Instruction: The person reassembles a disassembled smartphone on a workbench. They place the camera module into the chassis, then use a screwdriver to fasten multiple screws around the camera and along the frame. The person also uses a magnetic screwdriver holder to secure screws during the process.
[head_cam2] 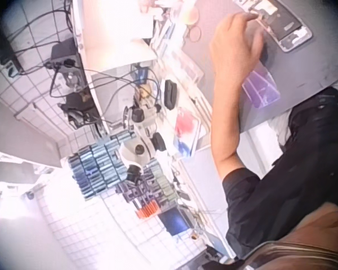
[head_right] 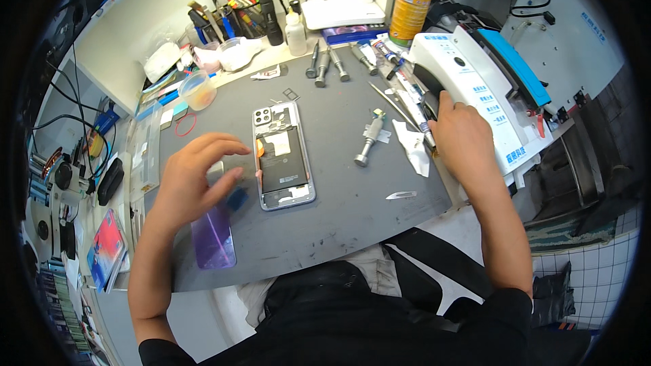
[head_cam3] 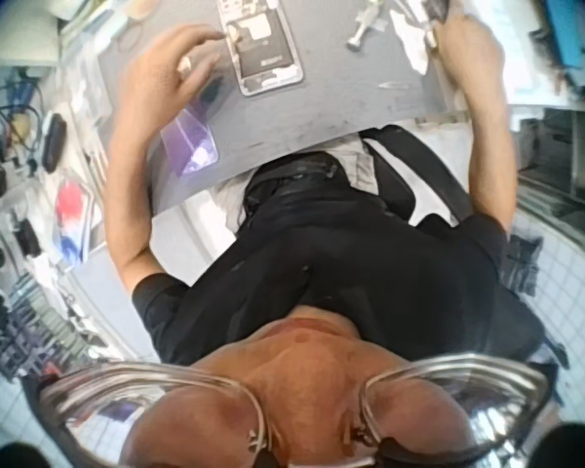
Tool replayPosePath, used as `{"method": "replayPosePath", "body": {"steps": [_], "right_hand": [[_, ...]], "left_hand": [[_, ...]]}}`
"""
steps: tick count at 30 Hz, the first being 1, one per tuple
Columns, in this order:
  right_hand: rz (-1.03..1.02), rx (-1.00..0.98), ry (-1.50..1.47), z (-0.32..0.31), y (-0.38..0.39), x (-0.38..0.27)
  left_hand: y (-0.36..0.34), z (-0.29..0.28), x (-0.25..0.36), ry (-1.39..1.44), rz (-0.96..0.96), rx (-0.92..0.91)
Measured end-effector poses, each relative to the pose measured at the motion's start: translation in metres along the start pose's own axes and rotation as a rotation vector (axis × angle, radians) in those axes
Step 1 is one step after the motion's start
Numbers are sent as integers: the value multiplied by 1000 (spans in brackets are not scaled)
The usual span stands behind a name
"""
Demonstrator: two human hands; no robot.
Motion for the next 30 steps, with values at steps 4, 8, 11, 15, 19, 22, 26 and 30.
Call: {"method": "replayPosePath", "body": {"steps": [4,8,11,15,19,22,26,30], "right_hand": [[56,-87,25,0,-10,-1],[61,-58,-56,-5,-10,1],[141,-138,-220,-9,-11,0],[207,-213,-445,-7,-11,1],[183,-249,-541,2,-12,14],[187,-184,-622,-2,-9,18],[172,-162,-848,0,-4,31],[201,-168,-1138,8,0,50]], "left_hand": [[3,15,14,-110,125,-37],[9,27,21,-132,201,-56],[15,33,24,-79,194,-125],[15,36,25,-30,208,-105],[12,35,28,-54,229,-79],[1,35,31,-105,210,-107],[-17,47,34,-251,198,-194],[-22,56,36,-335,227,-182]]}}
Point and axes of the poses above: each hand's wrist, its own y-axis away from the middle knuckle, its own z-axis out of the palm, x = y × z, the point moved 5 cm from there along -y, towards the middle knuckle, and after that the axes turned 12 degrees about -y, right-handed, at the moved point
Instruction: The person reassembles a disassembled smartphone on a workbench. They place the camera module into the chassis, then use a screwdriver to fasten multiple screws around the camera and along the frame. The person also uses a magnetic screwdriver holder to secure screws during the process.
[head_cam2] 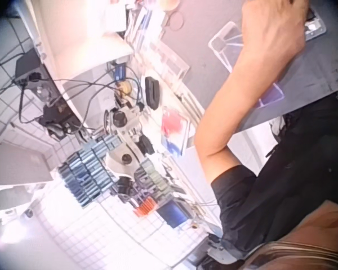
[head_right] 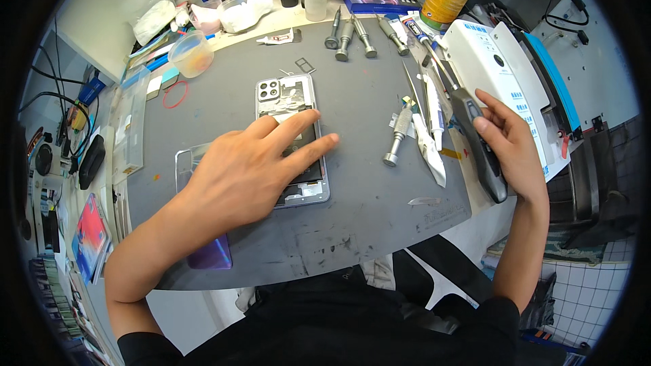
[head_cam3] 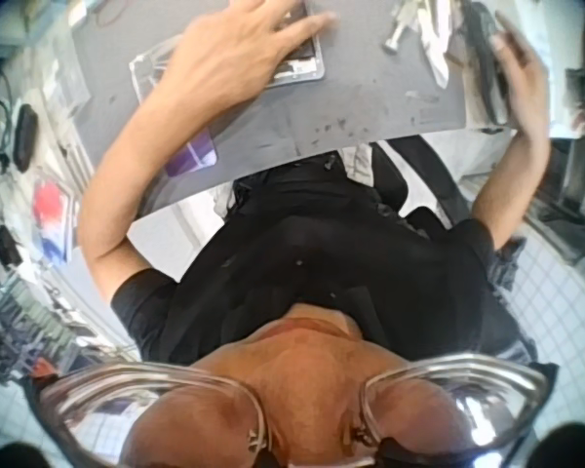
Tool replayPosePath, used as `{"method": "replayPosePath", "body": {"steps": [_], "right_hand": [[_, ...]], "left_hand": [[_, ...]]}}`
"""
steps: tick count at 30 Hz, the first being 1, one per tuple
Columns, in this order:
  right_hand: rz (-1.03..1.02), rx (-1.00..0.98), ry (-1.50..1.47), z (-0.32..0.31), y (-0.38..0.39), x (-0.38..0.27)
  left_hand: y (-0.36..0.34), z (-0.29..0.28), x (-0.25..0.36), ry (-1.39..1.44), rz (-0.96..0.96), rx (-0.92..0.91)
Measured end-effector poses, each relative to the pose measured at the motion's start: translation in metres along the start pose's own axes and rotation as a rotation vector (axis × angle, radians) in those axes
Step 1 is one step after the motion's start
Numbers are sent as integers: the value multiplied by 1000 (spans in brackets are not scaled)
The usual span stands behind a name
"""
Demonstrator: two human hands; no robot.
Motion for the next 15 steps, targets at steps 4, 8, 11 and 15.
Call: {"method": "replayPosePath", "body": {"steps": [4,8,11,15], "right_hand": [[-8,127,-343,-12,13,4],[-33,85,-767,0,18,10],[-33,-30,-988,42,20,-12],[-95,-341,-750,70,19,-27]], "left_hand": [[4,-5,-4,28,-6,-50],[8,-4,-2,25,-9,-5],[7,-3,-2,43,-5,32],[12,-3,-2,48,12,69]]}}
Point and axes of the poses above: each hand's wrist, its own y-axis away from the middle knuckle, its own z-axis out of the palm, x = y × z, the point moved 5 cm from there along -y, towards the middle knuckle, and after that the axes turned 12 degrees about -y, right-handed, at the moved point
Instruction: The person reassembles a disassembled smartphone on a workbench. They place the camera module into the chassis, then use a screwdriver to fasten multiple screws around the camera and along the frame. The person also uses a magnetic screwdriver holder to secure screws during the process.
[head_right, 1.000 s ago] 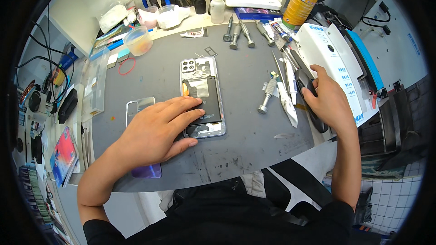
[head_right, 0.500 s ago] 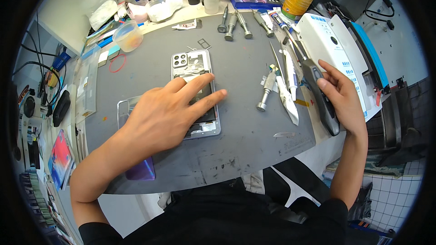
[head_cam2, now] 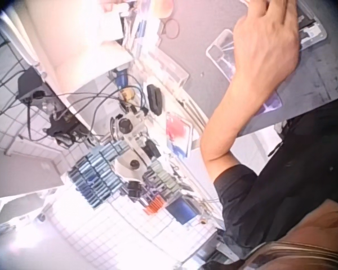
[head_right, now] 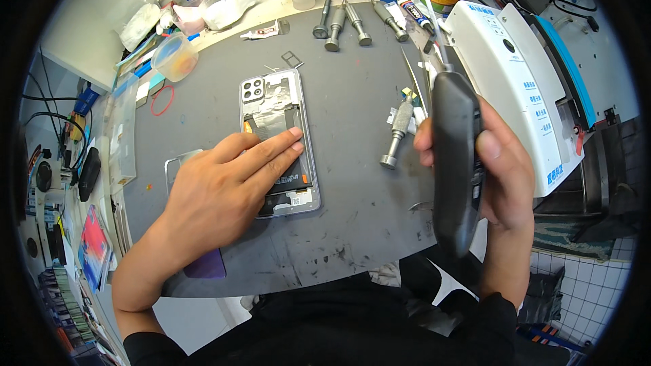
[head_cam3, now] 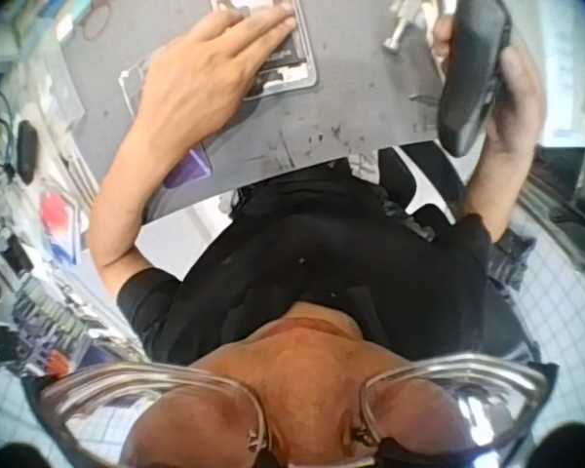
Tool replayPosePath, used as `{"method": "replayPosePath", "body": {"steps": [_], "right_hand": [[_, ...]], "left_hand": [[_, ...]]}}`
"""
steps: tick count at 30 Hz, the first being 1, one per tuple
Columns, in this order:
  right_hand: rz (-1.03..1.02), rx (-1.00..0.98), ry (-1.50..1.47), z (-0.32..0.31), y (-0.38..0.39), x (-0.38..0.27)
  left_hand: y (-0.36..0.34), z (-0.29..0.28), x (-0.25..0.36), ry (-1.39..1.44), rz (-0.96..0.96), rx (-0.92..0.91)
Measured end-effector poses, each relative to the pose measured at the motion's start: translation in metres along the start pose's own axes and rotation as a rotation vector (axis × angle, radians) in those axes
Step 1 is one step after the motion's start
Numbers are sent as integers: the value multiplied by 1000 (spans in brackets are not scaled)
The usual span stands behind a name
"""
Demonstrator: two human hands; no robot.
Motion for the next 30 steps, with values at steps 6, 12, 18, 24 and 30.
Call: {"method": "replayPosePath", "body": {"steps": [6,12,18,24,30], "right_hand": [[55,-47,738,29,-24,-10],[27,-210,1280,51,-48,-10],[36,-287,1430,63,-67,-8],[-16,-319,1463,68,-75,-4],[-15,-342,1488,69,-79,-4]], "left_hand": [[-1,-1,3,-16,-17,-44],[2,4,1,8,17,3],[2,4,1,3,-3,0],[3,2,2,-22,3,-25],[4,5,2,-68,33,-20]]}}
Point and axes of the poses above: each hand's wrist, its own y-axis away from the middle knuckle, its own z-axis out of the palm, x = y × z, the point moved 5 cm from there along -y, towards the middle knuckle, and after that the axes turned 12 degrees about -y, right-handed, at the moved point
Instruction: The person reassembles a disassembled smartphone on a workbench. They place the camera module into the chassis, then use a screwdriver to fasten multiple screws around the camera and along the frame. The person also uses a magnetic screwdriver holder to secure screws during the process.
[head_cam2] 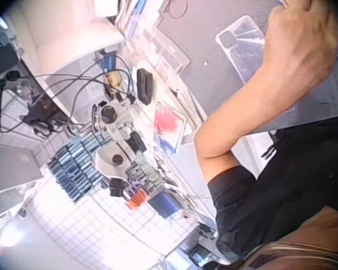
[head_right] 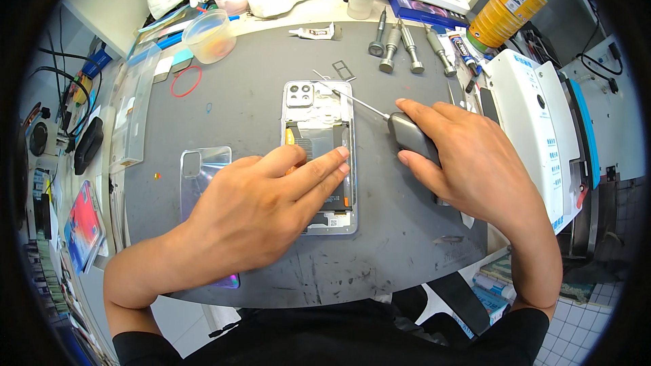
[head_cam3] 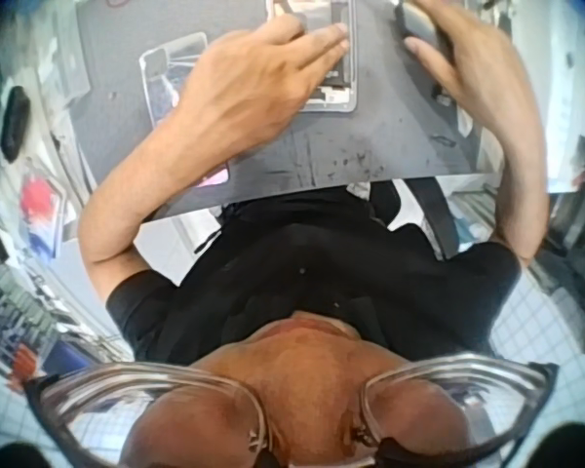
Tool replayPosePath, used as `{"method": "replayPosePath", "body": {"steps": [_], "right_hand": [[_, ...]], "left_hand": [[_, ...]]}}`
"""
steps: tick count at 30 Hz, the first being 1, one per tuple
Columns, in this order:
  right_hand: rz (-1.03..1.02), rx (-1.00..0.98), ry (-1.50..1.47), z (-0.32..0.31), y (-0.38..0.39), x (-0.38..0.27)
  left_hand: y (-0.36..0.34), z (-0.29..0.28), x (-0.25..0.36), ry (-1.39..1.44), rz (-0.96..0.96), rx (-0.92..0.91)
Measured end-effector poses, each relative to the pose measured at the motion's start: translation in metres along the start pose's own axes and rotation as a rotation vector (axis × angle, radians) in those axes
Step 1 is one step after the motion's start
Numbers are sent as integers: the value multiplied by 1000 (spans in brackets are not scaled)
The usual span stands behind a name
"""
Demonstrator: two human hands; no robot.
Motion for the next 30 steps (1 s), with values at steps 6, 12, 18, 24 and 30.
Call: {"method": "replayPosePath", "body": {"steps": [6,12,18,24,30], "right_hand": [[44,-18,-20,1,-1,2],[53,-35,-41,1,-2,3],[57,-38,-44,2,-4,2],[38,26,-116,1,-3,3],[-60,171,-149,-13,18,-2]], "left_hand": [[0,0,1,-12,13,-22],[-1,-2,1,-17,14,-17],[0,-1,1,-6,11,-5],[0,2,0,32,0,0],[1,-8,-6,129,-44,31]]}}
Point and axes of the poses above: each hand's wrist, its own y-axis away from the middle knuckle, its own z-axis out of the palm, x = y × z, the point moved 5 cm from there along -y, towards the middle knuckle, and after that the axes turned 12 degrees about -y, right-handed, at the moved point
